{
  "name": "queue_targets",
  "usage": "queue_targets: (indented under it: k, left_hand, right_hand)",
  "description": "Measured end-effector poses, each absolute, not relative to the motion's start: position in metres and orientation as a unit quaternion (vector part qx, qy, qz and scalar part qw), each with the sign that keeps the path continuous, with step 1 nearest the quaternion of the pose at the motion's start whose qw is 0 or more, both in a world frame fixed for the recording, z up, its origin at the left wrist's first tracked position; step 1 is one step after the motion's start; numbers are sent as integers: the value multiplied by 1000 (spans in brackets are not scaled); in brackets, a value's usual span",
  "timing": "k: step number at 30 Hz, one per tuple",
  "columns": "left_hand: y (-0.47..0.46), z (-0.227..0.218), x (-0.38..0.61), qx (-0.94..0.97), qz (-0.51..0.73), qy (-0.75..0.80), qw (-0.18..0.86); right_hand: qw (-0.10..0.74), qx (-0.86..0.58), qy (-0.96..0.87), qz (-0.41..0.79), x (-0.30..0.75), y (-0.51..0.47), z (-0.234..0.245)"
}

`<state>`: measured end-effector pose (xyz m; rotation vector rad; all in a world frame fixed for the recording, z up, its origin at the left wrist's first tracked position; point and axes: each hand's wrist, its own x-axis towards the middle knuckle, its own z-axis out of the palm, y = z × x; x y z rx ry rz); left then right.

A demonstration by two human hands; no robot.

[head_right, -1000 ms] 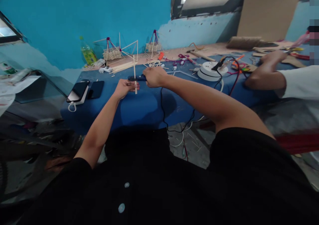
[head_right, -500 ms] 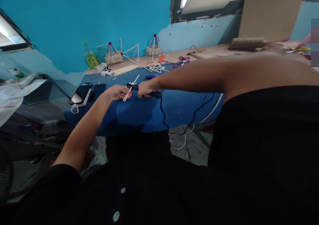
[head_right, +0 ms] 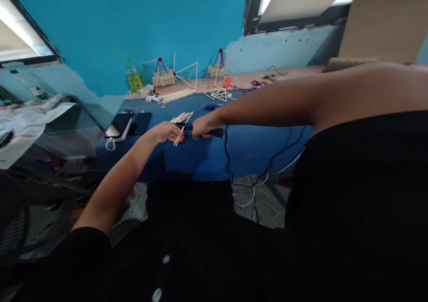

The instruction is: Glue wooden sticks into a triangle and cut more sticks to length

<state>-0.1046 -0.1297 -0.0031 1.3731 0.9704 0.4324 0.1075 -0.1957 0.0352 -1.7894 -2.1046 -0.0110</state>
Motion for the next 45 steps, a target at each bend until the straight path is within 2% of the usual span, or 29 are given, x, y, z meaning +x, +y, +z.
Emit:
queue_targets:
  k: [7, 10, 12, 15, 20, 27, 33, 36, 39, 42, 45]
  left_hand:
    - [-134, -1, -102, 604, 190, 452, 629]
    - [-142, 5, -103, 602, 203, 466, 615]
    - [-147, 11, -106, 607, 221, 464, 607]
    - [-155, 24, -110, 615, 258, 447, 597]
    - [-166, 43, -101, 631, 299, 440, 565]
    - [-173, 44, -97, 664, 272, 460, 523]
    - [-145, 41, -113, 735, 274, 521, 338]
    - [-131, 40, -109, 779, 275, 529, 193]
    - [-139, 30, -97, 779, 357, 505, 100]
    - [-171, 6, -75, 741, 463, 448, 189]
    - [-209, -25, -46, 733, 474, 382, 305]
  right_hand:
    - [-31, -642, -744, 180, 100, -202, 59]
    - [-84, -642, -729, 220, 95, -205, 65]
    - [-89, -646, -726, 218, 93, -208, 69]
    - [-46, -669, -714, 203, 94, -214, 74]
    - [84, -700, -651, 282, 101, -225, 70]
    - [194, -731, -580, 301, 123, -222, 58]
    - [263, -722, -544, 336, 136, -216, 58]
    - [299, -710, -509, 385, 134, -219, 58]
    - [338, -697, -486, 403, 130, -221, 60]
    - [377, -689, -468, 406, 126, -219, 62]
    - [408, -682, -454, 402, 122, -214, 64]
